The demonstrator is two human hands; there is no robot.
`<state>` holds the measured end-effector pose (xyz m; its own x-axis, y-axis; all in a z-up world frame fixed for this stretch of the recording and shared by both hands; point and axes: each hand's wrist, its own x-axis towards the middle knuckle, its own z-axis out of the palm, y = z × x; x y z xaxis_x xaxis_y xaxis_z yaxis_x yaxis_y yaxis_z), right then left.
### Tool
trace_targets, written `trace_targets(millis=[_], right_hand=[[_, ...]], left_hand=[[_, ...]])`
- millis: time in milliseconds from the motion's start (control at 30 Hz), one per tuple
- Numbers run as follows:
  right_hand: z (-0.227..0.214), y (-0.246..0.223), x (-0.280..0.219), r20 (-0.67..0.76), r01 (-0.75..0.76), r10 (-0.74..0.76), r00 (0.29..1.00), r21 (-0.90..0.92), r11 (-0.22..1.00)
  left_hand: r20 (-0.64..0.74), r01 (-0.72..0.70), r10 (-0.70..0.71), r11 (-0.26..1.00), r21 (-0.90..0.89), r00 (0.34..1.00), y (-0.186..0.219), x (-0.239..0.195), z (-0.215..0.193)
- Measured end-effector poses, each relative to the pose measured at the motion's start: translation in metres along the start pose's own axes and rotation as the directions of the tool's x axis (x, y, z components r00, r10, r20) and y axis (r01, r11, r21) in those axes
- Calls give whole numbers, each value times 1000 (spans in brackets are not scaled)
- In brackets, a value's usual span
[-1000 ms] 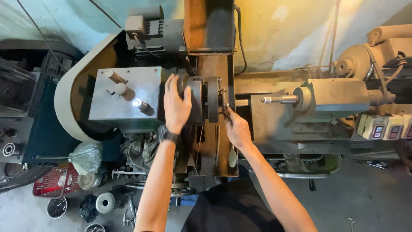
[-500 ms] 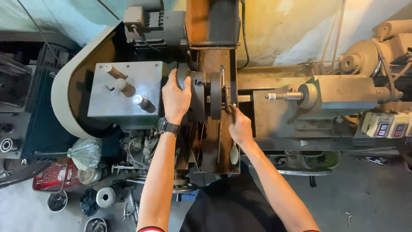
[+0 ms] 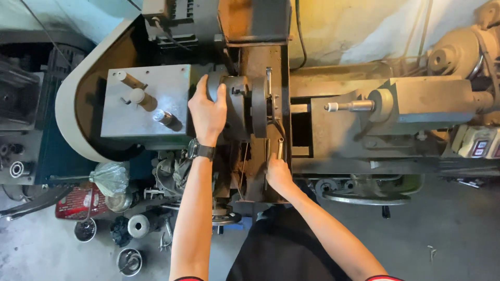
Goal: The person fits a cylindrical metal workpiece into the lathe chuck and tightens it, then operates the lathe, holding a tool against the rotating part and turning the handwheel to machine it. They repeatedly reposition the workpiece and adjust the machine between passes.
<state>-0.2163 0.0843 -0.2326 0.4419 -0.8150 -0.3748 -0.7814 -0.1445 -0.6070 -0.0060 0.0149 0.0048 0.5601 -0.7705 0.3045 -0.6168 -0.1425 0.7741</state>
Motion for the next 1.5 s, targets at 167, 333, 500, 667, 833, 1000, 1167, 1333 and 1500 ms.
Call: trace_targets(millis=[167, 333, 500, 667, 833, 1000, 1167, 1333, 1500], right_hand=[[-46, -11, -16, 28, -22, 15, 1000, 298, 954], [-118, 13, -45, 357, -266, -90, 930, 820, 506], [-214, -4, -92, 56, 86, -247, 967, 843, 530], [-249, 8, -97, -261, 383, -299, 918, 778, 497], [-214, 16, -60, -415, 527, -327, 849, 638, 561], [-195, 12, -36, -163, 217, -181, 970, 916, 338], [-208, 8, -25, -147, 216, -213, 966, 910, 354], [-208, 8, -26, -114, 188, -229, 967, 924, 333], [-210, 10, -27, -89, 163, -219, 972, 922, 350]], left_hand=[[-41, -135, 137, 989, 59, 990, -5, -1, 4], [68, -46, 25, 946, 320, 997, -39, 41, 23], [210, 122, -382, 683, 720, 900, -42, 96, 48], [127, -7, -96, 771, 636, 987, -24, 53, 32], [-241, -4, 86, 947, 323, 967, -13, -64, 38], [-210, 295, -244, 920, 260, 947, -94, -186, 47], [-394, 138, -33, 961, 240, 919, -54, -162, 32], [-352, -151, 239, 954, 259, 905, 35, -49, 12], [-57, -13, 40, 908, 419, 998, 17, -4, 17]])
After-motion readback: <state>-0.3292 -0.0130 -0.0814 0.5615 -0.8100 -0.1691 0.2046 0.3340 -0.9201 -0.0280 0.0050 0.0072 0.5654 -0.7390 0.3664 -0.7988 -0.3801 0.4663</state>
